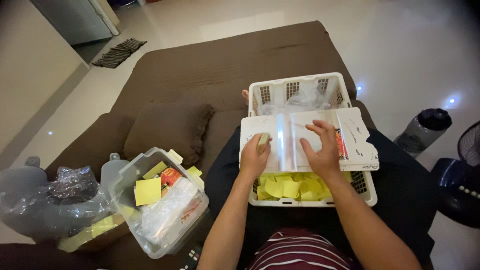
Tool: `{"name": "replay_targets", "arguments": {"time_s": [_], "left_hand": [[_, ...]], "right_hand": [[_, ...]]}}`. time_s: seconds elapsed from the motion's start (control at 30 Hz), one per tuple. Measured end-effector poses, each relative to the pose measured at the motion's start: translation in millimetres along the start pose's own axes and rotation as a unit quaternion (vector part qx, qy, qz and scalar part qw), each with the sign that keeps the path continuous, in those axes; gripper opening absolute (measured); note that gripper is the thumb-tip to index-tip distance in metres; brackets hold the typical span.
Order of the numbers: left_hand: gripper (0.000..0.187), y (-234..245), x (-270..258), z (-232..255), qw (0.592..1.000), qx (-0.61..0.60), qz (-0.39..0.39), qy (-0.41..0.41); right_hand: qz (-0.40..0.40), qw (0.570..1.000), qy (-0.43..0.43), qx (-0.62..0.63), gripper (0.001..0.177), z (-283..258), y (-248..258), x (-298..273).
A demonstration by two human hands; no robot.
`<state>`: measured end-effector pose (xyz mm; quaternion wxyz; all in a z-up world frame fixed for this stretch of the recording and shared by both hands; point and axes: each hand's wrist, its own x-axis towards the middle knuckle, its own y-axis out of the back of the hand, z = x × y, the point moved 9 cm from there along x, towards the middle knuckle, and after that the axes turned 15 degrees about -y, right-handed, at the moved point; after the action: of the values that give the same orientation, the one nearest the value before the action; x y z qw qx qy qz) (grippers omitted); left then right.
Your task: The person sits on a bed and repeatedly picks small red packets from a clear plastic bin, peels off a yellow sticky note from each packet, and places the packets into a white basket. The person handles the packets one at a time and continues the process for the duration of the clip.
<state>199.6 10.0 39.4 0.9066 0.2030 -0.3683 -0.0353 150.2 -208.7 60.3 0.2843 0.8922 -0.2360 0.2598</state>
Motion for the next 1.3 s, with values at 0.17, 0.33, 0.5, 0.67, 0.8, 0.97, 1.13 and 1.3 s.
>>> {"name": "replay_targets", "arguments": {"time_s": [0.17,0.33,0.5,0.67,0.8,0.97,1.13,1.3], "left_hand": [[0.031,24,-59,9,0.999,-0.003,0.030,0.042],[0.039,36,-81,36,0.994,0.077,0.014,-0.075],[0.042,23,-80,49,0.990,0.080,-0.038,-0.107],[0.049,-15,-77,61,0.973,0.051,-0.172,-0.144],[0.050,-45,-80,58,0.937,0.104,-0.277,-0.187],[0.050,-54,-88,41,0.923,0.132,-0.320,-0.169],[0.047,-55,-89,30,0.931,0.100,-0.324,-0.139],[0.040,-52,-86,31,0.941,0.079,-0.302,-0.130]], "right_hand": [[-0.124,0.971,-0.157,0.132,0.042,33,-20,6],[-0.214,0.947,-0.226,0.075,0.044,54,-52,-7],[-0.216,0.942,-0.253,0.052,0.045,64,-63,-9],[-0.230,0.930,-0.284,0.035,0.045,70,-66,-11],[-0.209,0.944,-0.256,0.003,0.047,56,-63,-10],[-0.201,0.944,-0.231,-0.121,0.054,40,-61,-6],[-0.146,0.946,-0.018,-0.289,0.051,19,-75,17],[-0.106,0.955,0.107,-0.257,0.031,28,-87,16]]}}
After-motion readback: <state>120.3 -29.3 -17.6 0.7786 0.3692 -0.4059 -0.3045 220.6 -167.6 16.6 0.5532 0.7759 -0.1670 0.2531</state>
